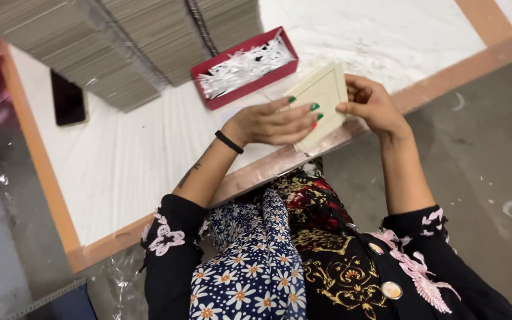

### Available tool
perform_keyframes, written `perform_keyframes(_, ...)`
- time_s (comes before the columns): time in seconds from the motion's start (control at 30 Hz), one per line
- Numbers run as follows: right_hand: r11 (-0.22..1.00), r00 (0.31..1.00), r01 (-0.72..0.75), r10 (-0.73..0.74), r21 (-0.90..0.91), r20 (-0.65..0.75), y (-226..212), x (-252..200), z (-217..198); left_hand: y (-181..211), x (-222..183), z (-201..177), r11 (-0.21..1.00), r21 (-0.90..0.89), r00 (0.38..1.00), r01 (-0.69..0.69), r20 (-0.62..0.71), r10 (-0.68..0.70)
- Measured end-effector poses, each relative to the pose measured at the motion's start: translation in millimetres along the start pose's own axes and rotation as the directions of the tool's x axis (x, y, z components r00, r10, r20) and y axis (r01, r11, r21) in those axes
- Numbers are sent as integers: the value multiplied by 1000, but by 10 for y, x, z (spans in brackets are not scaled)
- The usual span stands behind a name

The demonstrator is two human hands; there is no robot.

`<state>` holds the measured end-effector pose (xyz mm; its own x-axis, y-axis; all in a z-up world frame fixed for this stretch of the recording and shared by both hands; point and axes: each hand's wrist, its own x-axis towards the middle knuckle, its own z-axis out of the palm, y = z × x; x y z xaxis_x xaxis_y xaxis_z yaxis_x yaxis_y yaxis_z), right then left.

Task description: The person is manually inserting small pieces of white material into pre-cut slots in square cardboard or thick paper templates at a manufacturing workstation.

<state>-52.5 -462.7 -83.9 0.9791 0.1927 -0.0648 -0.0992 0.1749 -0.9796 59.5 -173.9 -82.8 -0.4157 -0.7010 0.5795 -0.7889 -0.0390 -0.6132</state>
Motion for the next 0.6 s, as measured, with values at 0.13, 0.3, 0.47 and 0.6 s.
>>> perform_keyframes(0.13, 985, 972, 162, -169, -58, -161, 300, 5, -329, 367, -189, 471, 815, -105, 820, 569, 8, -572)
perform_keyframes(0.3, 989, 941, 95, -126, -113, -315, 712, 82, -409, 839, 194, 593, -378, -818, 44, 433, 438, -898)
perform_keyframes(0.47, 857, 963, 211, -264, -471, -50, 798, 125, -290, 1030, 368, 677, -246, -697, 159, 674, 461, -873)
perform_keyframes(0.6, 822, 959, 213, -279, -528, -48, 614, 160, -203, 983, 359, 787, -401, -666, 57, 629, 554, -830)
